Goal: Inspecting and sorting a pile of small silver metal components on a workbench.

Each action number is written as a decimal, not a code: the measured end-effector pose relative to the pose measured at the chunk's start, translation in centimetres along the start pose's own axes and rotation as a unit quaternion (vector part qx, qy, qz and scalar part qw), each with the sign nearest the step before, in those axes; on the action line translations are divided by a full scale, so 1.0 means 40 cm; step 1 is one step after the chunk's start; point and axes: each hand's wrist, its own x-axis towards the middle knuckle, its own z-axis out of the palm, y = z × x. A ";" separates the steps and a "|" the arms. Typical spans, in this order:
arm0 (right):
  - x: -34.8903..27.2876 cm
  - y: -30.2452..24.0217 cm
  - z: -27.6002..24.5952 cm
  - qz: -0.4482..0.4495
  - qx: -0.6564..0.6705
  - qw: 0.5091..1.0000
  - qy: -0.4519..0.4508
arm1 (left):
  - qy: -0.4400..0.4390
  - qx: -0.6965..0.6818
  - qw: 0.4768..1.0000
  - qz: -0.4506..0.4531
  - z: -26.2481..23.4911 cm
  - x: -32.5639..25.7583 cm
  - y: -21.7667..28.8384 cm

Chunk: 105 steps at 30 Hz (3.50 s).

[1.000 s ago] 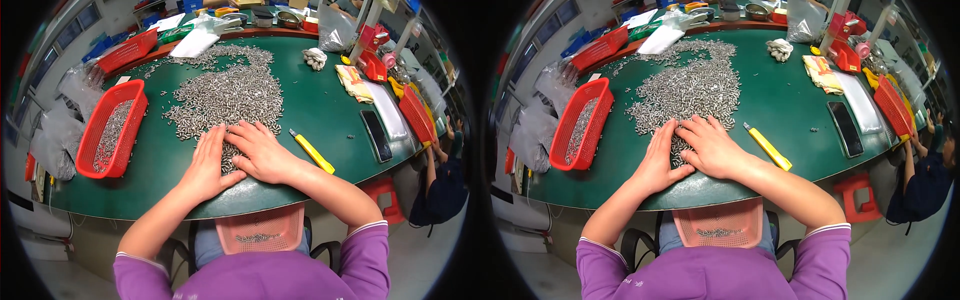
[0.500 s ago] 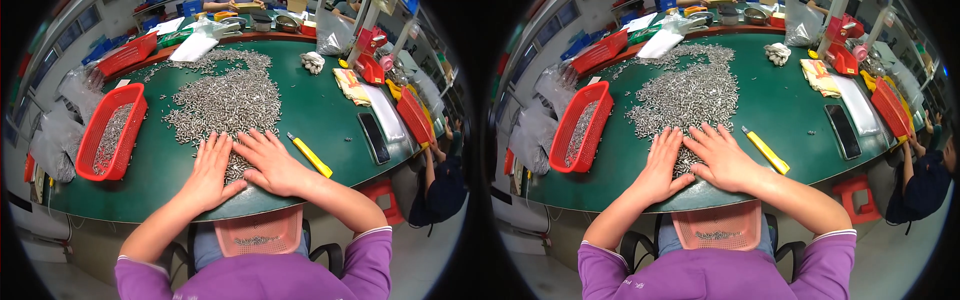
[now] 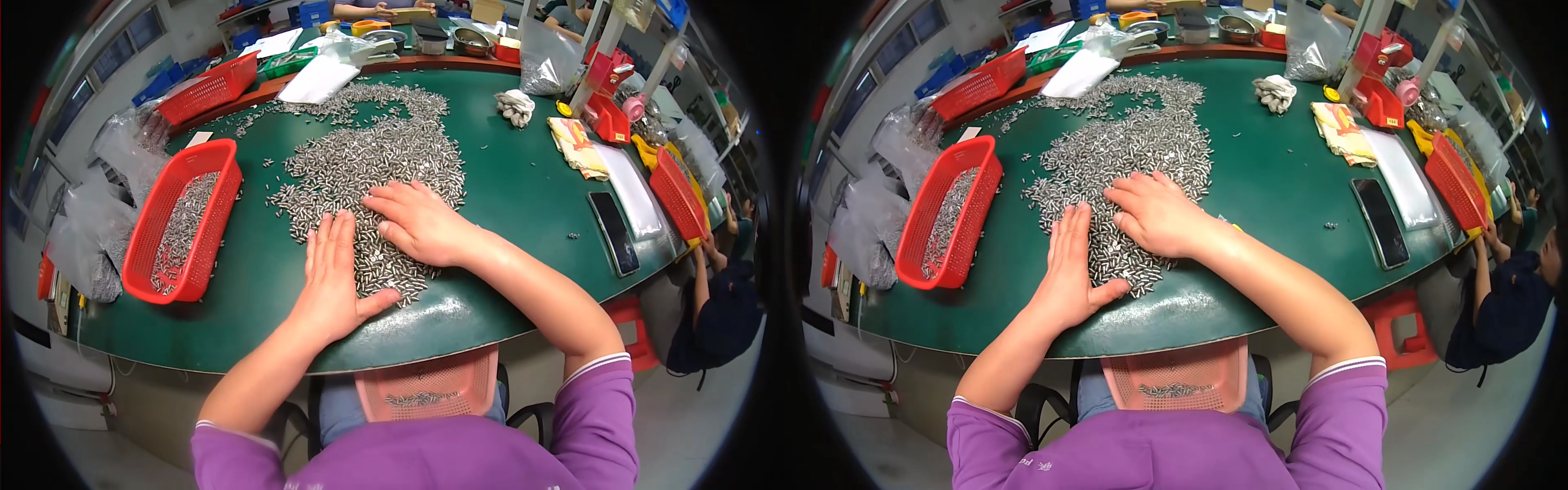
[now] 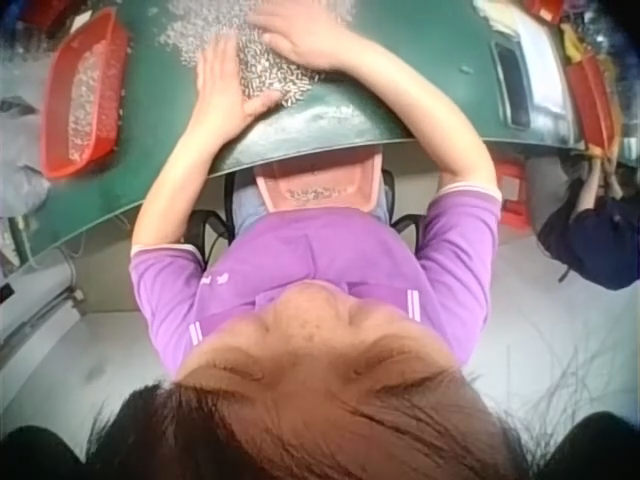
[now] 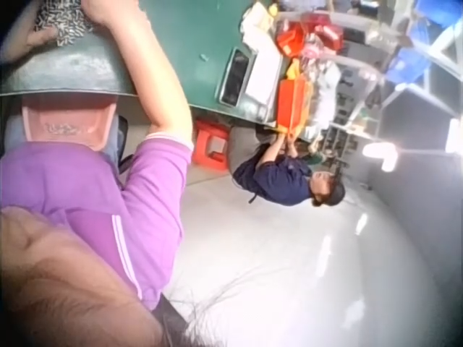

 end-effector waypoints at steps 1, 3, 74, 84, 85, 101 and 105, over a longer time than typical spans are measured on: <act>-0.012 -0.010 0.000 -0.006 0.000 1.000 -0.007 | -0.014 -0.010 1.000 0.004 -0.004 -0.001 0.002; -0.035 -0.032 -0.006 -0.016 -0.013 0.999 -0.049 | -0.020 -0.016 0.999 0.031 0.000 -0.007 0.000; -0.272 -0.251 0.014 0.097 0.073 0.977 0.172 | 0.098 -0.169 0.979 0.058 0.042 -0.119 0.159; -0.276 -0.250 0.023 0.109 0.088 0.972 0.188 | 0.113 -0.149 0.981 0.053 0.045 -0.121 0.161; -0.275 -0.251 0.023 0.108 0.093 0.971 0.190 | 0.116 -0.144 0.982 0.050 0.044 -0.122 0.160; -0.273 -0.243 0.025 0.096 0.111 0.971 0.190 | 0.110 -0.120 0.986 0.033 0.044 -0.125 0.169; -0.278 -0.243 0.022 0.093 0.108 0.975 0.173 | 0.116 -0.122 0.985 0.034 0.045 -0.123 0.170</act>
